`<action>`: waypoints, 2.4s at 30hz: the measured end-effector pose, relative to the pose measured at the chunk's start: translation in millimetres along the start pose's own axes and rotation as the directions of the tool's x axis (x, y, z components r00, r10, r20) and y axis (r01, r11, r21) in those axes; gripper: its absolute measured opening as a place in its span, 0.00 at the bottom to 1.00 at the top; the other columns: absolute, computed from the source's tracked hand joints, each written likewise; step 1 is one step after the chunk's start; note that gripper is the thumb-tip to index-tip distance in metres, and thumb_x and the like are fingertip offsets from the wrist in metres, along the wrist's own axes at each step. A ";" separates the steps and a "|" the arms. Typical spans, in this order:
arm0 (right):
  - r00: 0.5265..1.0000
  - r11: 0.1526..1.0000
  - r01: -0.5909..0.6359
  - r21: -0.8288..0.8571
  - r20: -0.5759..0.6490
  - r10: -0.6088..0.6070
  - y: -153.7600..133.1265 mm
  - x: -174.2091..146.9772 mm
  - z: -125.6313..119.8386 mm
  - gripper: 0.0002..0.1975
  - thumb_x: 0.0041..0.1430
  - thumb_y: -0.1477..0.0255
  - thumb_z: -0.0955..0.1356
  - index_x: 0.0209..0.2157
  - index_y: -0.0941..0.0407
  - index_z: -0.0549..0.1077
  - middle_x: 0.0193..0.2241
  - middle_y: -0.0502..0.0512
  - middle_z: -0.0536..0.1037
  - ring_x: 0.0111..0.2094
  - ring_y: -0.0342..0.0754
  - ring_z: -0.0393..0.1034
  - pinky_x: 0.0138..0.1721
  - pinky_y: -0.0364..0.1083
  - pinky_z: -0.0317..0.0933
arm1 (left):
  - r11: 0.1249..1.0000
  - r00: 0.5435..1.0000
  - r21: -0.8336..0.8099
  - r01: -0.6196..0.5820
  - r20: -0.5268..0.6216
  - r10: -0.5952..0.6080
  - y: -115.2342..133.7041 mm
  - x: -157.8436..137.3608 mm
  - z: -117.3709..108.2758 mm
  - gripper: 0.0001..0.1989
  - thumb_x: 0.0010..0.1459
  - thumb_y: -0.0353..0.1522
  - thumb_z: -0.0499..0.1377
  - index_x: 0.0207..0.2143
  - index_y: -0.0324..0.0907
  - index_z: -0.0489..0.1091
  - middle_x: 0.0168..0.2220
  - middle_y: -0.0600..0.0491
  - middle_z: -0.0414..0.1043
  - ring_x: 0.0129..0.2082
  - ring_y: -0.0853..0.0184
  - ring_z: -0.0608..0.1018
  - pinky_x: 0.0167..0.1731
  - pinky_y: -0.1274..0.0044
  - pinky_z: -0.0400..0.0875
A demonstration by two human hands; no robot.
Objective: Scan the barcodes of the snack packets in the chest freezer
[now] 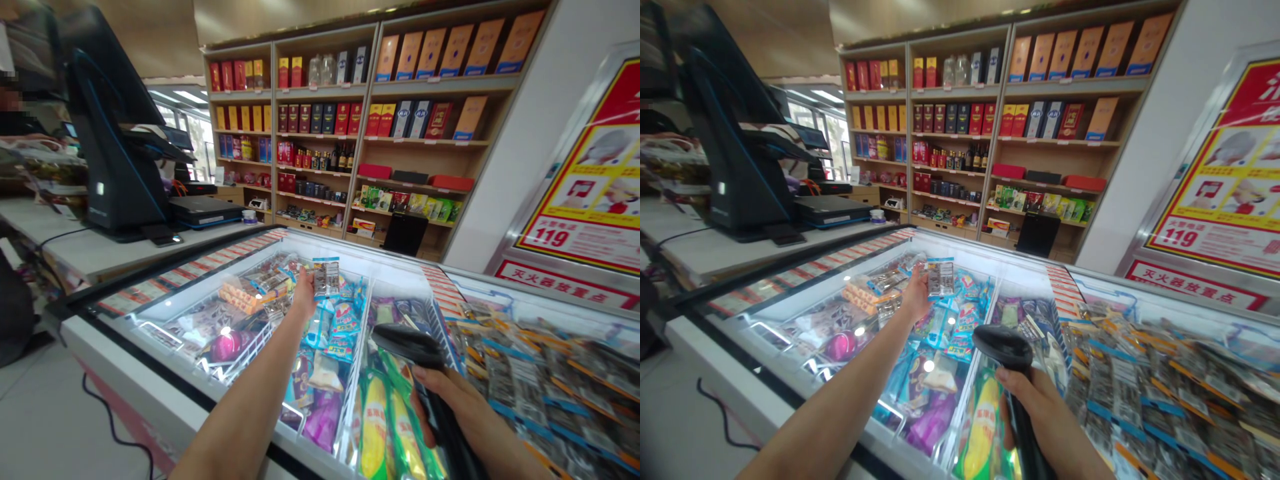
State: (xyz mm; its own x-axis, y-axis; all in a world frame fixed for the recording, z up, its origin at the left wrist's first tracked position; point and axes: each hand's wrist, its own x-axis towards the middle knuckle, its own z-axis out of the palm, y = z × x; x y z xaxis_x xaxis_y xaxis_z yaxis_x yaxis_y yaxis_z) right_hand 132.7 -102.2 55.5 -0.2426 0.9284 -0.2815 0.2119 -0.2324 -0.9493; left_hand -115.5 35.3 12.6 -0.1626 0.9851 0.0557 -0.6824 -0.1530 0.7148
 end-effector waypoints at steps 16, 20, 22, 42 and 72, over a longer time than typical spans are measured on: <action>0.996 0.991 0.059 -0.124 0.072 -0.050 0.4 -6.6 6.5 0.21 0.51 0.58 0.59 0.17 0.59 0.65 0.10 0.50 0.67 0.14 0.39 0.59 0.18 0.39 0.53 | 0.999 0.999 0.041 0.024 0.025 -0.025 -0.1 -3.8 7.2 0.29 0.55 0.47 0.38 0.37 0.36 0.69 0.28 0.47 0.74 0.31 0.63 0.76 0.32 0.73 0.69; 0.990 0.990 0.135 -0.031 0.032 -0.134 -8.1 12.9 11.6 0.19 0.50 0.59 0.61 0.16 0.60 0.65 0.09 0.49 0.66 0.12 0.39 0.59 0.17 0.40 0.52 | 0.998 0.999 0.046 0.035 -0.005 -0.034 0.3 -6.5 13.2 0.28 0.56 0.46 0.37 0.36 0.36 0.69 0.28 0.47 0.74 0.33 0.63 0.76 0.34 0.72 0.69; 0.977 0.976 0.211 0.061 -0.016 -0.210 -17.7 33.3 15.8 0.17 0.49 0.62 0.62 0.16 0.59 0.64 0.10 0.48 0.65 0.13 0.39 0.59 0.17 0.40 0.53 | 0.998 0.999 0.050 0.028 -0.031 -0.026 0.2 -7.1 15.0 0.27 0.57 0.44 0.37 0.35 0.37 0.69 0.28 0.47 0.74 0.34 0.63 0.75 0.34 0.73 0.69; 0.985 0.987 0.148 0.065 0.082 -0.153 -1.4 26.2 35.3 0.10 0.47 0.65 0.63 0.22 0.59 0.63 0.14 0.46 0.64 0.15 0.39 0.59 0.18 0.40 0.51 | 0.999 0.996 0.029 -0.035 -0.075 0.037 -7.1 10.6 -1.2 0.11 0.53 0.32 0.48 0.33 0.37 0.67 0.28 0.50 0.73 0.32 0.65 0.75 0.34 0.73 0.70; 0.991 0.996 0.060 0.065 0.119 -0.068 -1.1 1.3 45.7 0.17 0.48 0.60 0.62 0.19 0.59 0.66 0.12 0.49 0.66 0.14 0.39 0.58 0.18 0.40 0.53 | 0.997 0.992 0.024 -0.079 -0.099 0.081 -10.4 13.0 -3.5 0.10 0.52 0.32 0.50 0.32 0.38 0.68 0.27 0.52 0.73 0.32 0.66 0.75 0.37 0.74 0.68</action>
State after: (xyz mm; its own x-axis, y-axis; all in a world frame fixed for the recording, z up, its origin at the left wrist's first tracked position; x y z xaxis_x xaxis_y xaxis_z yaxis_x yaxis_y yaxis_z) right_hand 88.8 -114.0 49.7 -0.3673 0.9009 -0.2314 0.1345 -0.1947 -0.9716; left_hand -113.0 49.3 3.4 -0.2868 0.9570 0.0441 -0.6500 -0.2282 0.7249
